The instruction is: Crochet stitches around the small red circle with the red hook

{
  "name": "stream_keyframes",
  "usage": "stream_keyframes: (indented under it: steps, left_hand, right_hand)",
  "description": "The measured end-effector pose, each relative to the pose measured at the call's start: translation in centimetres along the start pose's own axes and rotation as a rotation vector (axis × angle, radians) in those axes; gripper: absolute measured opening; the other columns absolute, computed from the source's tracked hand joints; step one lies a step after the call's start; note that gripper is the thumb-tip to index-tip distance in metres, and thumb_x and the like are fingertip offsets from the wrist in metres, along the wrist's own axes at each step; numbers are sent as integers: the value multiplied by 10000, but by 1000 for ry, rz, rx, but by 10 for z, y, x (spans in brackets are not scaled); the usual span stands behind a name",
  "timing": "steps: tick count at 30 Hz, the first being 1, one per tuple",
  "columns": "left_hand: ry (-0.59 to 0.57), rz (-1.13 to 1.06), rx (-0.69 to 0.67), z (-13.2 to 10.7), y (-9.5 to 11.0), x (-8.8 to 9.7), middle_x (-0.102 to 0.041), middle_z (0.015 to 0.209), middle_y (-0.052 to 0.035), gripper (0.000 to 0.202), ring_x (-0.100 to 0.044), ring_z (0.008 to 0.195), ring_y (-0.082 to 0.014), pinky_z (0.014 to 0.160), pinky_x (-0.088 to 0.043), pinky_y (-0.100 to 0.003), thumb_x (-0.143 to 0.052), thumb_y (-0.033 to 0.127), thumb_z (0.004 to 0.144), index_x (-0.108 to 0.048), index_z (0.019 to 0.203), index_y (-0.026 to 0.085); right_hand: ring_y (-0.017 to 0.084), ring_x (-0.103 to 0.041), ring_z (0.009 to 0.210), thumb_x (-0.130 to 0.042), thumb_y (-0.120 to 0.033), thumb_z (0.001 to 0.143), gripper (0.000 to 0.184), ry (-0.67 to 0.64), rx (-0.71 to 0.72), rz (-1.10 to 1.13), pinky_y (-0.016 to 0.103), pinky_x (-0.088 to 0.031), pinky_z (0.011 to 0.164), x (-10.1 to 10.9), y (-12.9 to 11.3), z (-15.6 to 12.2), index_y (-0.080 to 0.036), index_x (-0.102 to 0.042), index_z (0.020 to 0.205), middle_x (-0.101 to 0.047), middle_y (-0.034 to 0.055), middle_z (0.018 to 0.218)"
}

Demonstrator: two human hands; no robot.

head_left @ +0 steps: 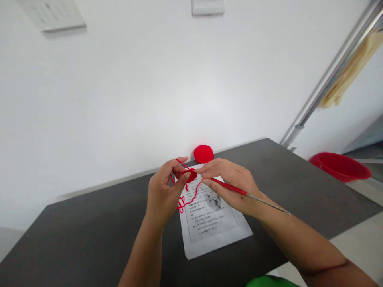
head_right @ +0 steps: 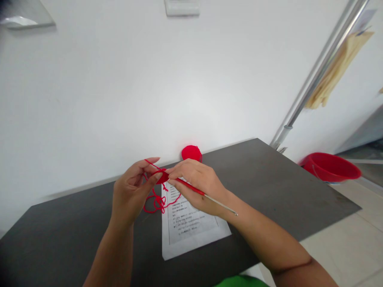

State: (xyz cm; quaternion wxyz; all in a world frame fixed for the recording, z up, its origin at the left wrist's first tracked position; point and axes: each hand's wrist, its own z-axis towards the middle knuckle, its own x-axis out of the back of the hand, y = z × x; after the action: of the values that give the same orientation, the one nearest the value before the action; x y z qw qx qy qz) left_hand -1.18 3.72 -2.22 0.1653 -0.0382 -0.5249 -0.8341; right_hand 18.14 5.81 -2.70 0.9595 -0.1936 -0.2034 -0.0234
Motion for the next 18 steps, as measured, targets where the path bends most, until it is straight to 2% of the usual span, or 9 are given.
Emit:
stream_keyframes:
  steps: [2,4,8,15,18]
  left_hand:
    - [-27,47,-23,2,0,2,-777,909,-50,21,-692,818,-207,758,-516,-316,-743,203,783,-723,789,209]
    - [-59,75,-50,3,-1,3,-785,937,-58,47,-691,815,-208,753,-513,-317,-743,189,777,-711,751,211]
    - [-126,105,-88,3,-4,2,-778,890,-44,32,-640,695,-171,700,-495,-302,-727,181,797,-718,804,210]
    - [-157,136,-135,4,-8,-2,-776,900,-39,65,-617,670,-160,677,-485,-295,-703,157,810,-713,838,216]
    - [-151,159,-145,5,-7,-2,-773,873,-32,83,-611,658,-158,668,-484,-293,-694,160,811,-715,863,221]
  right_hand:
    - [198,-742,945,-604,-146,958,77,-63,-38,3,331,-604,850,7,-2,1,-172,-654,1011,-772,109,996]
    - [192,-740,911,-598,-154,963,76,-124,-66,-7,315,-603,826,14,-3,1,-170,-660,1002,-771,99,971]
    - [168,-727,850,-601,-150,962,61,-186,-113,-3,278,-582,769,25,-4,1,-172,-657,968,-765,69,925]
    - [176,-701,837,-552,-144,986,82,-249,-14,-99,291,-564,746,29,-9,3,-174,-628,984,-750,72,900]
    - [177,-707,829,-561,-136,977,90,-234,-28,-94,286,-559,739,29,-12,3,-154,-648,962,-754,80,896]
